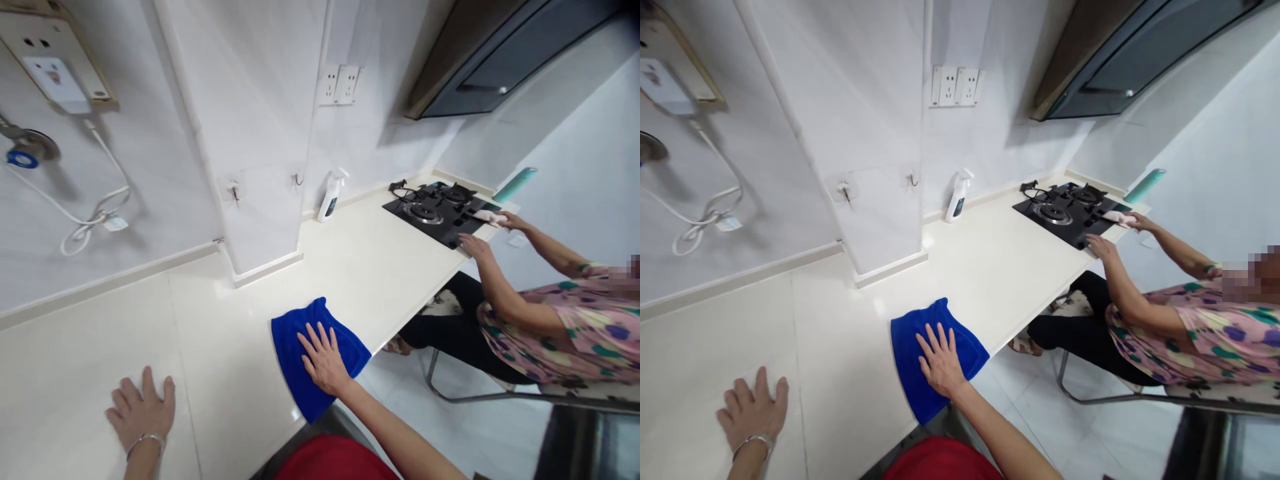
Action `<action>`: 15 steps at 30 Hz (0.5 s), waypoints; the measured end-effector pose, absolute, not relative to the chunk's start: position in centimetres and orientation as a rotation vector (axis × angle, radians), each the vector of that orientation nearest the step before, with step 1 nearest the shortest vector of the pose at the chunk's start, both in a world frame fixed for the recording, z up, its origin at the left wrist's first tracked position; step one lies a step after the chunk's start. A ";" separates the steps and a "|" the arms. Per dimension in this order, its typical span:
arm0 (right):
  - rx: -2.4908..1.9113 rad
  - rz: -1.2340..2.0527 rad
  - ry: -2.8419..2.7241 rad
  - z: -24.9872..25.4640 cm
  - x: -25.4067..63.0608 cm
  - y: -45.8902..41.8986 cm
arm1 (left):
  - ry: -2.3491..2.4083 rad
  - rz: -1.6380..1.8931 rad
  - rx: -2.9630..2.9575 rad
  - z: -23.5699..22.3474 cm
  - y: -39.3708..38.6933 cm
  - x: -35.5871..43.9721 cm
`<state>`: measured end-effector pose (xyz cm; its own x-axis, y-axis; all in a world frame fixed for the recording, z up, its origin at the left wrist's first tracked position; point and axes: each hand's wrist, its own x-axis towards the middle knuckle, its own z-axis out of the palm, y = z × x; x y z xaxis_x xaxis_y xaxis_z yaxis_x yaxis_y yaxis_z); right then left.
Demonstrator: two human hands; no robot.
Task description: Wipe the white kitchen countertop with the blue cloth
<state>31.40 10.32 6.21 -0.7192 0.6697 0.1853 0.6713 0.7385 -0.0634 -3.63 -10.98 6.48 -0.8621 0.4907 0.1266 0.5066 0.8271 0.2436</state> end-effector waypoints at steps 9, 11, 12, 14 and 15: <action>-1.590 -0.212 -2.505 3.9 36.7 16.6 | -3.023 -0.347 -0.730 6.5 -11.4 -3.8; -1.622 -0.266 -2.444 3.7 37.5 18.2 | -3.023 -0.342 -0.718 6.3 -11.5 -4.0; -1.605 -0.288 -2.429 3.6 37.7 18.9 | -3.023 -0.341 -0.712 6.2 -11.5 -4.0; -1.506 -0.300 -2.467 3.2 37.6 20.0 | -3.012 -0.345 -0.705 6.0 -11.5 -4.0; -1.449 -0.291 -2.508 2.9 37.2 20.3 | -3.001 -0.350 -0.705 5.9 -11.5 -4.0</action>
